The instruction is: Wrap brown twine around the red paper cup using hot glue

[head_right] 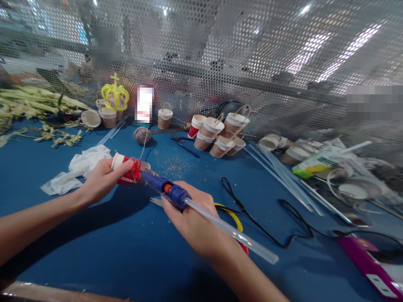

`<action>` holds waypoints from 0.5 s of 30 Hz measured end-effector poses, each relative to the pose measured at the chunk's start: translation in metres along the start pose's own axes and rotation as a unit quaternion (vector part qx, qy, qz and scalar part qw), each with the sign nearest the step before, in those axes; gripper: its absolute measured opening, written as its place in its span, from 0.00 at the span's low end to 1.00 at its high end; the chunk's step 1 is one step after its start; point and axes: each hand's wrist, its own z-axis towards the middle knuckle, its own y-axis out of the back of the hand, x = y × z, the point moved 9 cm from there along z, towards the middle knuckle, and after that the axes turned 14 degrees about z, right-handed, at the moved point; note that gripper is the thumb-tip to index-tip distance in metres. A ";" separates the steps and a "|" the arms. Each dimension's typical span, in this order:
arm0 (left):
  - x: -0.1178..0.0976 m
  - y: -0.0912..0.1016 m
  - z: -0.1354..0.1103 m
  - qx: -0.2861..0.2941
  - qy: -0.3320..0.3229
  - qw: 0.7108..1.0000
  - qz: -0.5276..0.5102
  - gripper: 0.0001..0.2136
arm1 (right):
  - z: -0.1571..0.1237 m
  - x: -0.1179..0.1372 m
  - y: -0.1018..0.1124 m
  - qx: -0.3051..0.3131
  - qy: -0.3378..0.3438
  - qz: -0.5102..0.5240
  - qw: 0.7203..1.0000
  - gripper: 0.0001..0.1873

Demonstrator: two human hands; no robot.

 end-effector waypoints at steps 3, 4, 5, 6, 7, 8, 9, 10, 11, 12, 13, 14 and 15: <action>0.000 0.000 0.000 -0.002 -0.008 1.000 0.004 0.16 | 0.001 0.001 0.001 -0.006 -0.002 -0.003 1.000 0.05; 0.000 0.000 0.000 -0.004 -0.010 1.000 0.005 0.16 | 0.001 0.001 0.001 -0.011 -0.002 -0.005 1.000 0.05; 0.000 0.001 0.000 -0.007 -0.011 1.000 0.006 0.16 | 0.002 0.001 0.002 -0.013 0.000 -0.006 1.000 0.05; 0.000 0.001 0.000 -0.009 -0.014 1.000 0.008 0.16 | 0.002 0.002 0.002 -0.014 0.003 -0.007 1.000 0.05; -0.001 0.002 0.000 -0.011 -0.018 1.000 0.009 0.16 | 0.002 0.002 0.002 -0.016 0.007 -0.009 1.000 0.05; -0.001 0.002 0.000 -0.012 -0.022 1.000 0.011 0.16 | 0.002 0.003 0.002 -0.015 0.010 -0.012 1.000 0.05; -0.002 0.002 0.000 -0.013 -0.026 1.000 0.013 0.16 | 0.002 0.003 0.002 -0.013 0.012 -0.015 1.000 0.05; -0.002 0.002 0.000 -0.013 -0.028 0.999 0.015 0.16 | 0.002 0.003 0.002 -0.012 0.014 -0.020 1.000 0.05; -0.002 0.002 -0.001 -0.014 -0.029 0.999 0.019 0.16 | 0.002 0.003 0.002 -0.012 0.015 -0.024 1.000 0.06; -0.002 0.002 -0.001 -0.016 -0.030 0.999 0.022 0.16 | 0.002 0.003 0.002 -0.011 0.014 -0.026 0.999 0.06; -0.003 0.002 -0.001 -0.017 -0.032 0.999 0.025 0.15 | 0.002 0.003 0.002 -0.011 0.014 -0.027 0.999 0.06; -0.003 0.003 -0.001 -0.017 -0.033 0.999 0.026 0.15 | 0.002 0.003 0.001 -0.010 0.013 -0.028 0.999 0.06; -0.004 0.003 -0.001 -0.016 -0.036 0.999 0.028 0.15 | 0.003 0.003 0.002 -0.012 0.015 -0.029 0.999 0.06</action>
